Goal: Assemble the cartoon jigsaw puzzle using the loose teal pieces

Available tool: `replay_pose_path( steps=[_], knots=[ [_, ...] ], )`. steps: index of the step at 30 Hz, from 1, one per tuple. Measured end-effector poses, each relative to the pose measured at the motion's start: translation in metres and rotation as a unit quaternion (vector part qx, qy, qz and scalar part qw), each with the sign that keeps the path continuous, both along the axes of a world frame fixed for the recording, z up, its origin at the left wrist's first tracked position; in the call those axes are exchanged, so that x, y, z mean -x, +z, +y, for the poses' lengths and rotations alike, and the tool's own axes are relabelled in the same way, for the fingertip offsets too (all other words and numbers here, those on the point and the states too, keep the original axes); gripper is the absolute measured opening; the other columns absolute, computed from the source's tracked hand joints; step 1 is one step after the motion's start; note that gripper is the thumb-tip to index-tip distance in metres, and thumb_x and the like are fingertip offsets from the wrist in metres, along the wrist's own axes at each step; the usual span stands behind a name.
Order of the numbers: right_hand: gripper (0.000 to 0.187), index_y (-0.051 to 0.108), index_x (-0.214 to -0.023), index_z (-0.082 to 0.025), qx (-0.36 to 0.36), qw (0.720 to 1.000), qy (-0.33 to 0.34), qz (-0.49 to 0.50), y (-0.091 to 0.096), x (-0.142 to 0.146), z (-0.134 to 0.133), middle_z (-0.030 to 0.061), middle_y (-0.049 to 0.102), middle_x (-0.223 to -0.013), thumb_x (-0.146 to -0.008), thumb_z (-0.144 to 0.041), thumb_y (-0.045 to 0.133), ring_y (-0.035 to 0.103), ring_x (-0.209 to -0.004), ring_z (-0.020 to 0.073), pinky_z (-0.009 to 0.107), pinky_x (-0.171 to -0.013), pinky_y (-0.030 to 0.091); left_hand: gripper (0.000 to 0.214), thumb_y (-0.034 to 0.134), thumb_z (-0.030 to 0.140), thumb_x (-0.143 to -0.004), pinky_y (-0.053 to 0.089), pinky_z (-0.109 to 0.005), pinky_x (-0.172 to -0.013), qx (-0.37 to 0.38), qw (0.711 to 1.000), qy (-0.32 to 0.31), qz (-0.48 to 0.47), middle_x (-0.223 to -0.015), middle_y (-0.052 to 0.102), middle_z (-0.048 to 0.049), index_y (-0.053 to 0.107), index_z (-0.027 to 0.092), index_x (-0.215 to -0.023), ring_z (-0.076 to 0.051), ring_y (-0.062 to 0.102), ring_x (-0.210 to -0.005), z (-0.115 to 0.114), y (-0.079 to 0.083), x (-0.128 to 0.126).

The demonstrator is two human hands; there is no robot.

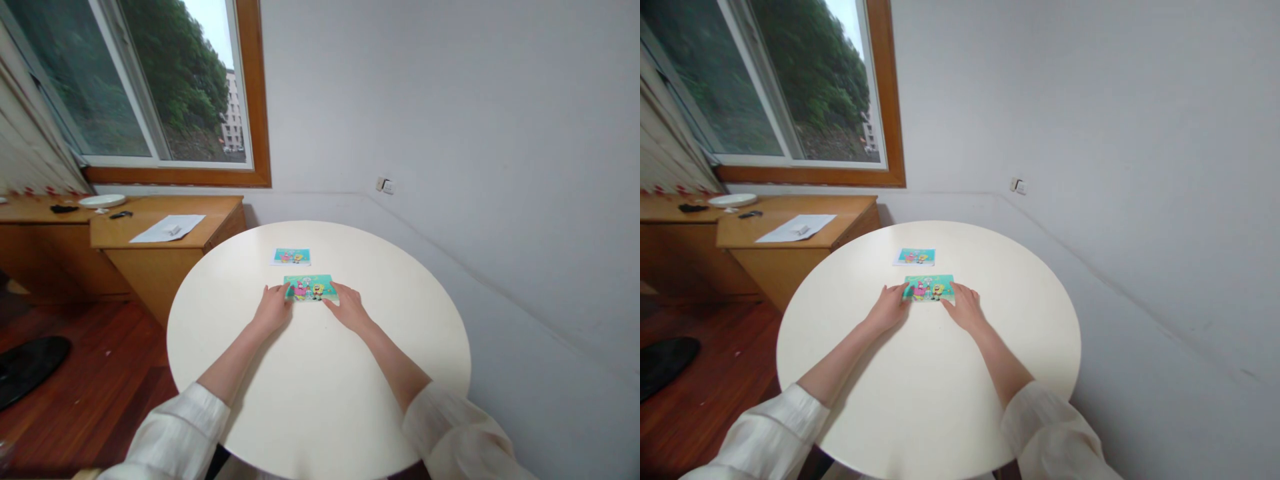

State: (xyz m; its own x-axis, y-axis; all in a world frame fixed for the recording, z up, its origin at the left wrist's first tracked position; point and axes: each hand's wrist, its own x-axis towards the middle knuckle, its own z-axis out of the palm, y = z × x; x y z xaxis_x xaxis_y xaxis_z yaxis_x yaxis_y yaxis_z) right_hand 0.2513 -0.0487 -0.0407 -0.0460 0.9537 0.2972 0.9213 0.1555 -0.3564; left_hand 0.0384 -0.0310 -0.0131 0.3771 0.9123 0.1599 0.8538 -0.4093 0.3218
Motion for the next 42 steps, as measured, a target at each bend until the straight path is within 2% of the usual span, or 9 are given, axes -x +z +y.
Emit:
replay_pose_path(
  steps=[8, 19, 23, 26, 29, 31, 36, 42],
  knots=[
    [0.047, 0.040, -0.127, -0.019, 0.009, 1.000, 0.009, 0.001, 0.003, 0.002, -0.004, 0.0103, 0.047, -0.130, -0.083, -0.036, 0.042, 0.041, -0.120, 0.0211, 0.043, -0.099, 0.026, 0.043, 0.036, 0.017, -0.079, 0.015, -0.048, -0.105, 0.005, 1.000, 0.011, 0.004, -0.119, 0.055, -0.0150, 0.039, 0.013, -0.122, -0.025, 0.047, -0.113, -0.003, 0.006, -0.001],
    [0.048, 0.038, -0.129, -0.018, 0.017, 1.000, 0.014, -0.004, 0.004, 0.002, -0.004, 0.0101, 0.046, -0.131, -0.084, -0.035, 0.040, 0.041, -0.120, 0.0199, 0.042, -0.099, 0.025, 0.045, 0.036, 0.021, -0.080, 0.018, -0.050, -0.103, 0.001, 1.000, 0.002, -0.002, -0.119, 0.054, -0.0152, 0.035, 0.014, -0.125, -0.026, 0.047, -0.114, 0.000, -0.002, 0.000],
    [0.054, 0.030, -0.134, -0.016, 0.022, 1.000, 0.003, -0.012, 0.009, 0.001, -0.008, 0.0113, 0.036, -0.138, -0.086, -0.041, 0.035, 0.030, -0.128, 0.0200, 0.042, -0.102, 0.022, 0.052, 0.036, 0.030, -0.083, 0.015, -0.051, -0.104, 0.009, 1.000, 0.000, 0.006, -0.129, 0.045, -0.0179, 0.028, 0.011, -0.130, -0.027, 0.040, -0.121, -0.003, 0.001, 0.001],
    [0.065, 0.018, -0.139, -0.016, 0.025, 0.999, 0.011, -0.037, 0.021, -0.001, -0.018, 0.0107, 0.020, -0.145, -0.085, -0.051, 0.030, 0.015, -0.134, 0.0222, 0.045, -0.106, 0.016, 0.064, 0.035, 0.043, -0.083, 0.010, -0.050, -0.105, 0.001, 0.999, -0.013, 0.038, -0.141, 0.027, -0.0197, 0.019, 0.010, -0.136, -0.030, 0.021, -0.131, -0.012, 0.010, 0.003],
    [0.072, 0.008, -0.141, -0.021, 0.030, 0.995, 0.053, -0.073, 0.035, -0.005, -0.034, 0.0080, 0.011, -0.148, -0.083, -0.058, 0.027, 0.004, -0.135, 0.0238, 0.048, -0.107, 0.008, 0.073, 0.031, 0.055, -0.082, 0.006, -0.050, -0.106, 0.013, 0.996, -0.060, 0.065, -0.146, 0.015, -0.0159, 0.013, 0.013, -0.139, -0.030, 0.007, -0.134, -0.027, 0.019, 0.008],
    [0.074, 0.006, -0.142, -0.022, 0.036, 0.991, 0.090, -0.090, 0.041, -0.007, -0.048, 0.0070, 0.009, -0.148, -0.082, -0.060, 0.028, 0.003, -0.135, 0.0243, 0.048, -0.108, 0.005, 0.073, 0.028, 0.059, -0.082, 0.005, -0.049, -0.107, 0.021, 0.992, -0.097, 0.074, -0.147, 0.011, -0.0111, 0.011, 0.019, -0.140, -0.028, 0.004, -0.135, -0.040, 0.024, 0.013],
    [0.074, 0.008, -0.141, -0.025, 0.039, 0.981, 0.151, -0.116, 0.039, -0.011, -0.077, 0.0041, 0.009, -0.148, -0.081, -0.061, 0.030, 0.002, -0.135, 0.0252, 0.048, -0.108, 0.000, 0.071, 0.023, 0.061, -0.082, 0.004, -0.049, -0.107, 0.031, 0.984, -0.144, 0.104, -0.148, 0.008, -0.0081, 0.011, 0.022, -0.141, -0.027, 0.000, -0.135, -0.066, 0.025, 0.029],
    [0.069, 0.017, -0.140, -0.026, 0.082, 0.975, 0.172, -0.118, 0.028, -0.006, -0.087, 0.0047, 0.014, -0.147, -0.082, -0.061, 0.029, 0.007, -0.135, 0.0253, 0.049, -0.108, 0.004, 0.064, 0.022, 0.059, -0.083, 0.003, -0.050, -0.107, 0.025, 0.979, -0.158, 0.124, -0.148, 0.010, -0.0053, 0.015, 0.029, -0.140, -0.027, 0.004, -0.135, -0.071, 0.013, 0.036]
  ],
)
